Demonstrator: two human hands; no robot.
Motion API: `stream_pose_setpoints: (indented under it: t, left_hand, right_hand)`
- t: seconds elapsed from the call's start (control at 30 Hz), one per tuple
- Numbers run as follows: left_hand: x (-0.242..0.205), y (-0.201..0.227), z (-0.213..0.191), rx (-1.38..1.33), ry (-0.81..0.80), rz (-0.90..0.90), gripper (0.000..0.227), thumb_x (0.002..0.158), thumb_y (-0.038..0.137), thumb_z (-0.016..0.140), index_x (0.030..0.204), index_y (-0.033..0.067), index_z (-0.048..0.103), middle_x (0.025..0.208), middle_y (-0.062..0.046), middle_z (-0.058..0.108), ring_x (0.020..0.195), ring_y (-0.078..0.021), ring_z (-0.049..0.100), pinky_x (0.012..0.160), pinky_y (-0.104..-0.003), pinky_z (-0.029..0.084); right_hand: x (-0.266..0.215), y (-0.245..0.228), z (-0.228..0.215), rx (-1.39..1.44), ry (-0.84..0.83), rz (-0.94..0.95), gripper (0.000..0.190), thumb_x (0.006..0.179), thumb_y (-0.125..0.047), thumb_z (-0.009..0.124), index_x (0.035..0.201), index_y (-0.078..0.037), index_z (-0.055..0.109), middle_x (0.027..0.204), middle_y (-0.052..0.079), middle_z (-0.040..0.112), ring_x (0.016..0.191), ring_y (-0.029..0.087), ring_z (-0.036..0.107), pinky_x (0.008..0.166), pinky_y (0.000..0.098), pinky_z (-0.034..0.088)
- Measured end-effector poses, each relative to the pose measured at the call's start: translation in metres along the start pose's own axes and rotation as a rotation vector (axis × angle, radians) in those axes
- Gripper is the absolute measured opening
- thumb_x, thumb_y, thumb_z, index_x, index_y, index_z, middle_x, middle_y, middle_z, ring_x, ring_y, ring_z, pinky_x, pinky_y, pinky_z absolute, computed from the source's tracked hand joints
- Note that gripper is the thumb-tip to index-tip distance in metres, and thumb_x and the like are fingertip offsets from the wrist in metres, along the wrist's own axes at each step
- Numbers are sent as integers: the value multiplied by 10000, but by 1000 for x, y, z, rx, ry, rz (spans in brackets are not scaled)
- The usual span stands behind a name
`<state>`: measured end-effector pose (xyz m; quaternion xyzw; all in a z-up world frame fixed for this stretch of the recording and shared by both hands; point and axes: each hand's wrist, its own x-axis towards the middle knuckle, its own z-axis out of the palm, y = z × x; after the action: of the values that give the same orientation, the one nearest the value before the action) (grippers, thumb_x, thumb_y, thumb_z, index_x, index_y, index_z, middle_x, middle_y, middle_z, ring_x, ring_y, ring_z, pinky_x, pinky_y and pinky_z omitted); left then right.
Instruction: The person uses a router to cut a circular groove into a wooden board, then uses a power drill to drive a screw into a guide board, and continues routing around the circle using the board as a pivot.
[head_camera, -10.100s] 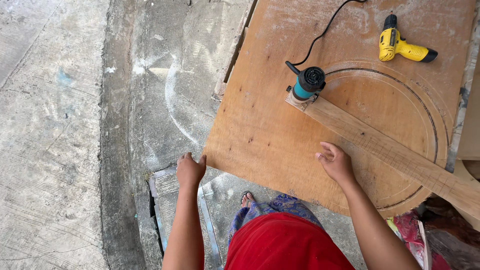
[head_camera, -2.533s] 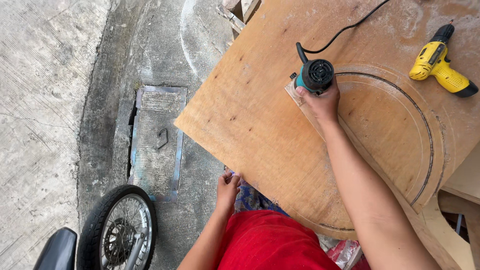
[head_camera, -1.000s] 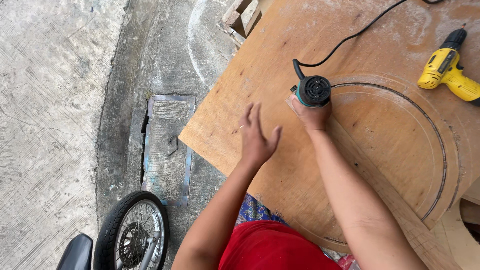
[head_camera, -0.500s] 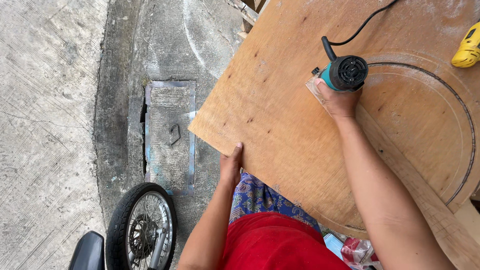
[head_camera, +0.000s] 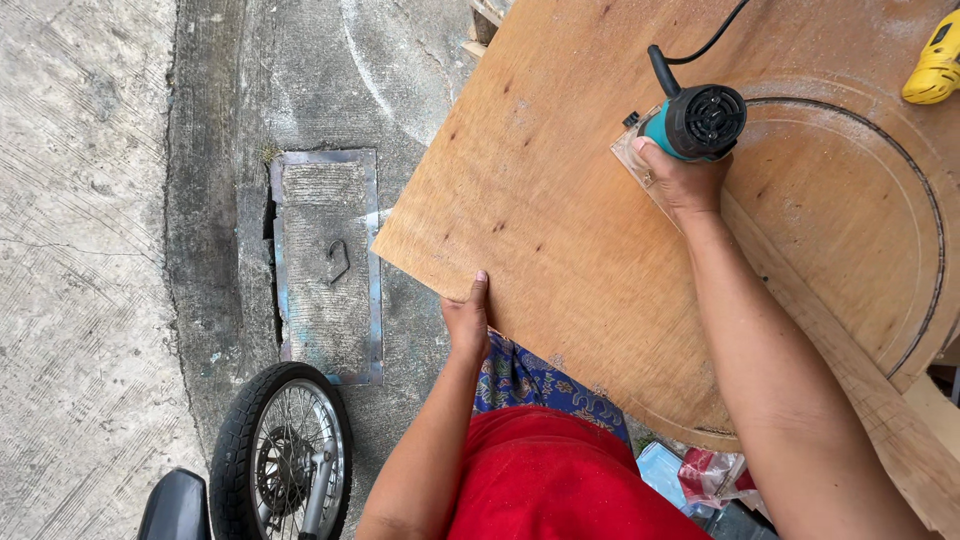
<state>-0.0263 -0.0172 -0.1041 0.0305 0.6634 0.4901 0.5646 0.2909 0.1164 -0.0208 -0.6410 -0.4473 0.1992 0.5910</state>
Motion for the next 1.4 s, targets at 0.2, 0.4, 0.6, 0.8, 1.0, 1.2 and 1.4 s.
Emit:
stream_pose_setpoints:
  t: [0.2,0.4,0.6,0.8,1.0,1.2,1.4]
  left_hand:
    - [-13,16,9,20,2,3,549,826,191,903,1213,106,524,960,-62,637,843,-200,682,732,-373,623]
    - [-18,21,10,15,-3,4,555,830,194,900,1231,104,526,967,-67,628,847,-204,677,738,-386,622]
    - [-11,10,5,12,1,5,547,840,191,893,1233,98,523,973,-79,632,850,-219,680,740,-403,622]
    - [-2,-1,2,16,11,6,542,829,198,905,1213,113,532,955,-77,644,832,-212,690,726,-387,633]
    - [-5,2,3,24,21,10,538,834,203,902,1211,107,532,960,-77,648,833,-207,687,728,-384,635]
    - [-3,2,4,26,20,16,557,833,196,902,1230,103,523,965,-91,642,844,-225,682,752,-411,628]
    - [-6,6,5,21,26,14,555,833,187,900,1226,92,520,970,-95,643,849,-231,688,757,-414,630]
  right_hand:
    - [7,-9,-9,-31,-94,17,529,646,28,972,1089,-25,688,1020,79,641,985,188,604,949,418,493]
    - [11,-9,-12,-47,-136,63,574,641,-7,988,1132,-65,697,1034,59,659,988,176,624,957,404,497]
    - [9,-1,-16,-63,-177,72,610,651,6,992,1173,-54,683,1085,88,669,1038,179,618,980,399,490]
    - [13,-21,-24,-81,-250,112,625,635,-33,1013,1170,-51,691,1088,92,683,1052,196,645,1000,390,494]
    - [11,-19,-28,-98,-266,125,612,633,-48,1004,1161,-57,696,1084,96,692,1066,193,654,999,390,499]
    - [14,-17,-28,-84,-281,117,604,638,-36,1009,1154,-66,696,1081,98,694,1066,186,655,1010,394,502]
    - [13,-19,-25,-80,-276,139,617,630,-44,1014,1157,-69,694,1085,82,694,1059,185,661,1015,374,497]
